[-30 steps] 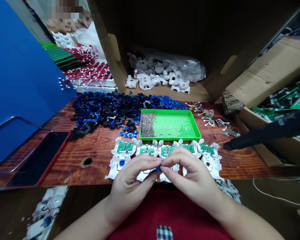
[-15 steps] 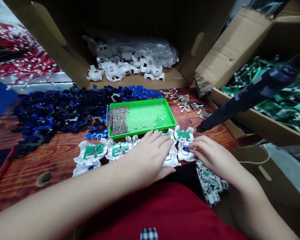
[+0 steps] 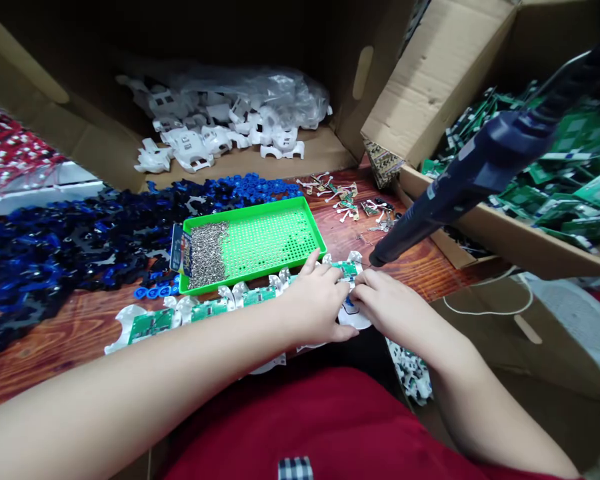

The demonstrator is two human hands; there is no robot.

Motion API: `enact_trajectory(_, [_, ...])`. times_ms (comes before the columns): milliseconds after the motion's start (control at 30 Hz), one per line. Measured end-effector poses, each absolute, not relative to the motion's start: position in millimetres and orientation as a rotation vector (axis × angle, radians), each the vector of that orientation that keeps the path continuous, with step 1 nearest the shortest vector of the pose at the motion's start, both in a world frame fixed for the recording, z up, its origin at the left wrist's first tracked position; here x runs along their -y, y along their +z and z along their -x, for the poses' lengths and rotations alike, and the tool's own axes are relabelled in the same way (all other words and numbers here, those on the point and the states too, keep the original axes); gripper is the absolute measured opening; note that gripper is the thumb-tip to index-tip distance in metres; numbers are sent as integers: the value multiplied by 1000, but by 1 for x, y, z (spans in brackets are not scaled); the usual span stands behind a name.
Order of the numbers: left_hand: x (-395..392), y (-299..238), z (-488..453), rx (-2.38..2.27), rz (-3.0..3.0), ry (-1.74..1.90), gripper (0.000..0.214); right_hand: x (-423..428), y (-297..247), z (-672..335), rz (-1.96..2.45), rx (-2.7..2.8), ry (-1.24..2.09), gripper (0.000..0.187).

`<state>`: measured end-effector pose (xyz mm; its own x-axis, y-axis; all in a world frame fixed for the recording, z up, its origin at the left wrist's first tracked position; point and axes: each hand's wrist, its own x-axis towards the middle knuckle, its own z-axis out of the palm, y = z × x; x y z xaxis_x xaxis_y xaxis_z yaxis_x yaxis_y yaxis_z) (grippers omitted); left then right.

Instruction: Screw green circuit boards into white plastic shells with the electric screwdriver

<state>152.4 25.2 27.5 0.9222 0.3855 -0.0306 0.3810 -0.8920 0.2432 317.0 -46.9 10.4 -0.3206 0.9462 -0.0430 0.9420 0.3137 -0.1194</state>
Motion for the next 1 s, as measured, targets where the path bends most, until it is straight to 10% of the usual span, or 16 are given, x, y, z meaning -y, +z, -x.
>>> enact_trajectory(1000, [-21, 24, -154, -642, -2652, 59, 53, 63, 17, -316, 1761, 2488, 232, 24])
